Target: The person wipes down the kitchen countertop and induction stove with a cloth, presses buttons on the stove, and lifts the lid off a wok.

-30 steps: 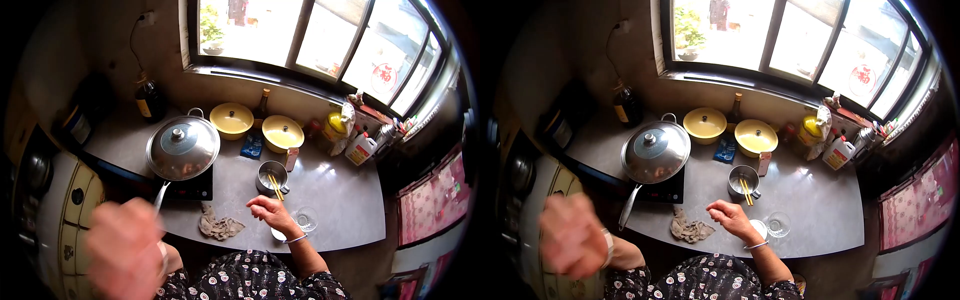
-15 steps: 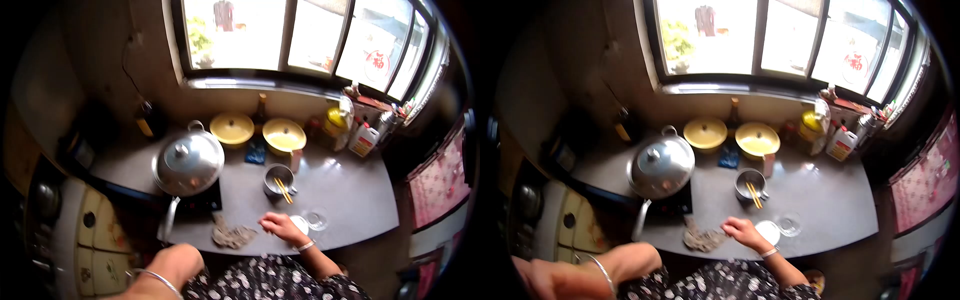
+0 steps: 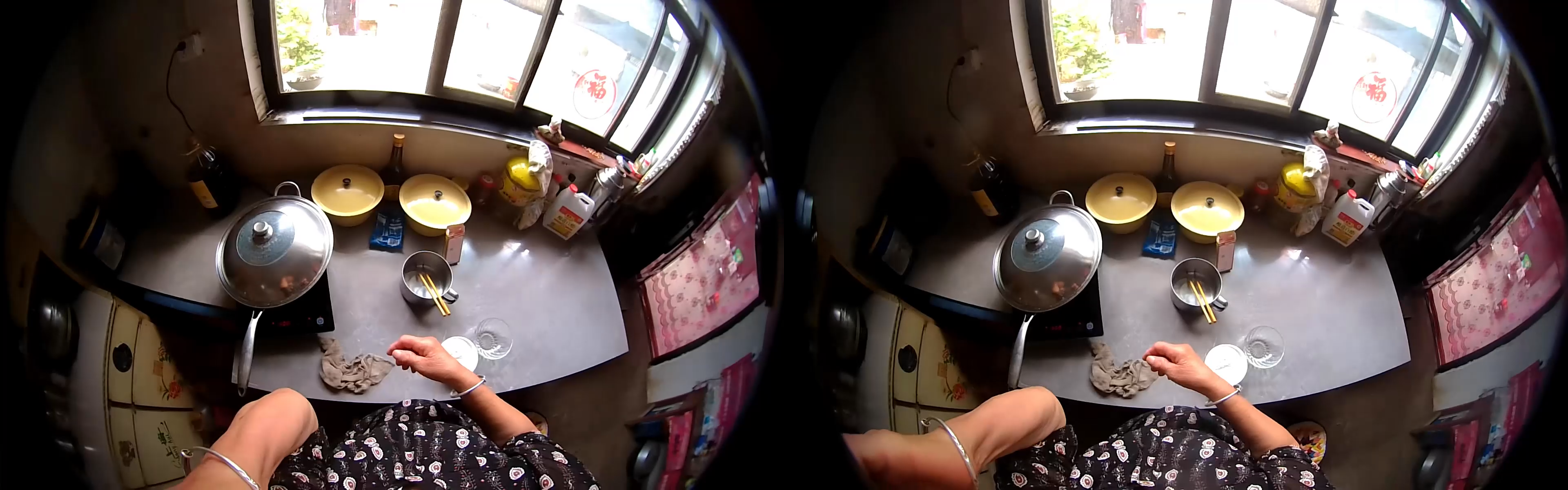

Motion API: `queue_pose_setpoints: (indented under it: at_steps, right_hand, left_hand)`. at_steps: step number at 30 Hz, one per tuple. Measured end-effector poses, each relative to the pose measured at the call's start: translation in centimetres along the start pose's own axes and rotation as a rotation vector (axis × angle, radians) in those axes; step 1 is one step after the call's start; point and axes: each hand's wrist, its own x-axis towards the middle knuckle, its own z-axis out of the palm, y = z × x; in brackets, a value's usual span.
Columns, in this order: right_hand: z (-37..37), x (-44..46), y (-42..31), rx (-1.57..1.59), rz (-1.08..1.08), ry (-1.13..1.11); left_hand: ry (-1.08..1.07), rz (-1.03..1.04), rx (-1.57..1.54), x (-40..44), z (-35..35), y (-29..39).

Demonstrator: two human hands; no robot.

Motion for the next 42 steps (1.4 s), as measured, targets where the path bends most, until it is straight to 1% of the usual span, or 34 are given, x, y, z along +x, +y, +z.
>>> queue_pose_setpoints:
  at_steps: [2,4,5,6,11,17,19,20,23,25,26,27,28,29,30,31,32,34,35,36,37,38,40,41,42]
  right_hand:
    - [0.0,0.0,-0.5,-0.019,0.018,-0.028]
    - [0.2,0.2,0.2,-0.046,0.003,0.024]
    - [0.2,0.2,0.0,0.001,0.037,-0.016]
    - [0.1,0.3,0.2,0.023,0.024,-0.028]
    - [0.1,0.0,0.0,-0.014,0.057,-0.014]
    - [1.2,0.2,0.7,0.019,0.054,-0.02]
    - [0.3,-0.1,0.7,-0.005,0.068,-0.003]
    - [0.3,-0.2,1.0,0.008,0.026,-0.005]
    - [0.5,-0.2,0.9,-0.029,0.057,-0.026]
    - [0.6,-0.3,0.9,-0.002,0.053,-0.034]
    - [0.7,-0.3,0.8,0.013,0.05,-0.039]
    - [0.6,-0.4,0.8,0.014,0.042,-0.039]
    - [0.5,-0.3,0.8,0.014,0.044,-0.036]
    - [0.5,-0.3,0.9,0.016,0.047,-0.035]
    - [0.4,-0.4,1.0,0.017,0.052,-0.035]
    - [0.3,-0.4,1.1,0.012,0.061,-0.028]
    - [0.2,-0.5,1.1,0.006,0.069,-0.02]
    - [0.0,-0.8,1.4,0.003,0.091,-0.006]
    - [-0.1,-0.9,1.7,0.003,0.104,-0.001]
    - [-0.3,-1.1,2.0,0.001,0.117,0.005]
    - [-0.4,-1.2,2.2,0.006,0.125,0.014]
    - [-0.5,-1.5,2.4,0.011,0.134,0.022]
    - [-0.7,-1.6,2.8,0.027,0.14,0.033]
    - [-0.7,-1.8,3.1,0.039,0.141,0.036]
    - [-0.6,-2.0,3.3,0.05,0.143,0.037]
  left_hand:
    - [0.0,0.001,-0.009,-0.1,0.1,-0.1]
    - [-0.009,-0.01,-0.012,0.0,0.0,0.1]
    - [-0.029,-0.028,-0.012,0.1,0.1,-0.1]
    - [-0.028,-0.021,-0.018,0.1,0.2,-0.2]
    - [-0.004,0.016,-0.057,-0.3,0.3,-0.7]
    - [-0.014,0.005,-0.08,-0.2,0.3,-1.0]
    - [0.007,0.029,-0.095,-0.4,0.3,-1.1]
    - [0.014,0.038,-0.099,-0.4,0.3,-1.3]
    - [0.025,0.066,-0.124,-0.6,0.2,-1.6]
    - [0.025,0.103,-0.148,-0.8,0.1,-1.8]
    - [0.025,0.156,-0.183,-0.8,-0.3,-1.8]
    - [0.02,0.273,-0.271,-0.9,-1.0,-2.2]
    - [0.037,0.333,-0.313,-1.3,-1.3,-2.1]
    - [0.086,0.332,-0.304,-2.1,-1.8,-1.1]
    - [0.256,0.121,-0.11,-3.8,-2.0,0.3]
    - [0.377,-0.116,0.057,-5.6,-2.2,1.8]
    - [0.392,-0.28,0.171,-7.6,-2.4,1.2]
    - [0.354,-0.618,0.396,-11.5,-2.7,-0.2]
    - [0.404,-0.79,0.468,-13.2,-2.1,-1.0]
    - [0.289,-1.015,0.552,-17.0,-2.9,-0.9]
    - [0.217,-1.177,0.603,-21.2,-3.2,-1.3]
    - [0.165,-1.38,0.721,-25.3,-2.7,-1.1]
    - [-0.298,-1.463,1.005,-37.0,-2.1,0.8]
    - [-0.47,-1.562,1.07,-41.0,-1.1,1.9]
    - [-0.741,-1.571,1.115,-44.3,-0.3,3.1]
